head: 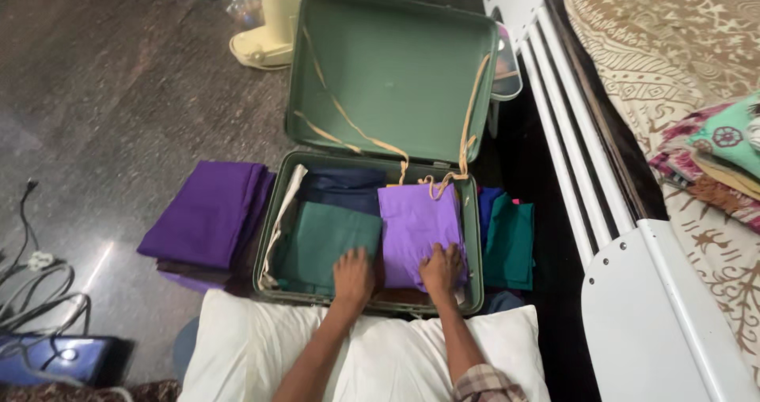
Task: The person unpacks folded clothes from a green suitcase placed on their lap. They remove garments one by one, including pink, purple, blue, red, green, brown, yellow, and teal items, and place them on the floor beside the suitcase.
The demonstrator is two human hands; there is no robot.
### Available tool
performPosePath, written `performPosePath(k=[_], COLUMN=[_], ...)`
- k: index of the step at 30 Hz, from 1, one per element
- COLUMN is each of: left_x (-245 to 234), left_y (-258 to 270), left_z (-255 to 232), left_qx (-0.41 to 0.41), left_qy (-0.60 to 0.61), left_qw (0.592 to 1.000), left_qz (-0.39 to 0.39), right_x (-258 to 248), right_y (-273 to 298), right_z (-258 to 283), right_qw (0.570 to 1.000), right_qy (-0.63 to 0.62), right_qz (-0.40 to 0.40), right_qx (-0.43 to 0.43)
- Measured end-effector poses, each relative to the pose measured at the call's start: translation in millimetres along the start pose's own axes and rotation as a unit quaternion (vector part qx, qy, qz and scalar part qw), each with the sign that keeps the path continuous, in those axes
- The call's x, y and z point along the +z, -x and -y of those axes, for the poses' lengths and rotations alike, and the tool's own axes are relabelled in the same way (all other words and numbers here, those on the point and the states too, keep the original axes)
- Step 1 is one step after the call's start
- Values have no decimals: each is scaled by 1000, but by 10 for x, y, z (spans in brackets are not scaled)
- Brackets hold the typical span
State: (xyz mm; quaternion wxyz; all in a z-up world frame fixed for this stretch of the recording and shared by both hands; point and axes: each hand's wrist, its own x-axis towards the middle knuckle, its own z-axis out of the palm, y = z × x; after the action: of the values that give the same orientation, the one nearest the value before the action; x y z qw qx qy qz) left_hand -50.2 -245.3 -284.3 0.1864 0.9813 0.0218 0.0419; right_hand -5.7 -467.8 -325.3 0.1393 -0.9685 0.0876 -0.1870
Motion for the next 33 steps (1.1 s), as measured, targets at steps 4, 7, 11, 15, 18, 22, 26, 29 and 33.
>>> performPosePath(k=[4, 7, 11, 15, 18, 22, 26, 29, 33], left_x=[150, 202, 224, 261, 106, -15, 205, 303, 63], left_y=[54, 58, 34, 50, 67, 86, -10, -86, -121], left_z=[220, 214, 268, 268, 219, 146, 147, 243, 276], left_qx=[-37, -39, -48, -9, -53, -116, -123, -76, -95], left_qy=[36, 52, 69, 60, 67, 58, 19, 21, 77], left_qw=[999, 998, 994, 998, 992, 976, 988, 996, 992], left_qz=[3, 19, 64, 4, 93, 174, 90, 30, -21], right_x=[13, -39, -98, -64, -64, -56, 31, 92, 121], right_y=[47, 41, 35, 8, 50, 54, 76, 49, 58], right_z=[87, 68, 129, 116, 105, 112, 128, 190, 402], right_qw=[1000, 1000, 1000, 998, 1000, 1000, 998, 987, 947], right_qy=[-5, 7, 7, 36, -7, 10, -1, -94, -297], right_qz=[3, 1, -1, 44, 16, 16, -43, -88, -45], right_qx=[1, 5, -2, 19, -15, -14, -50, -94, -116])
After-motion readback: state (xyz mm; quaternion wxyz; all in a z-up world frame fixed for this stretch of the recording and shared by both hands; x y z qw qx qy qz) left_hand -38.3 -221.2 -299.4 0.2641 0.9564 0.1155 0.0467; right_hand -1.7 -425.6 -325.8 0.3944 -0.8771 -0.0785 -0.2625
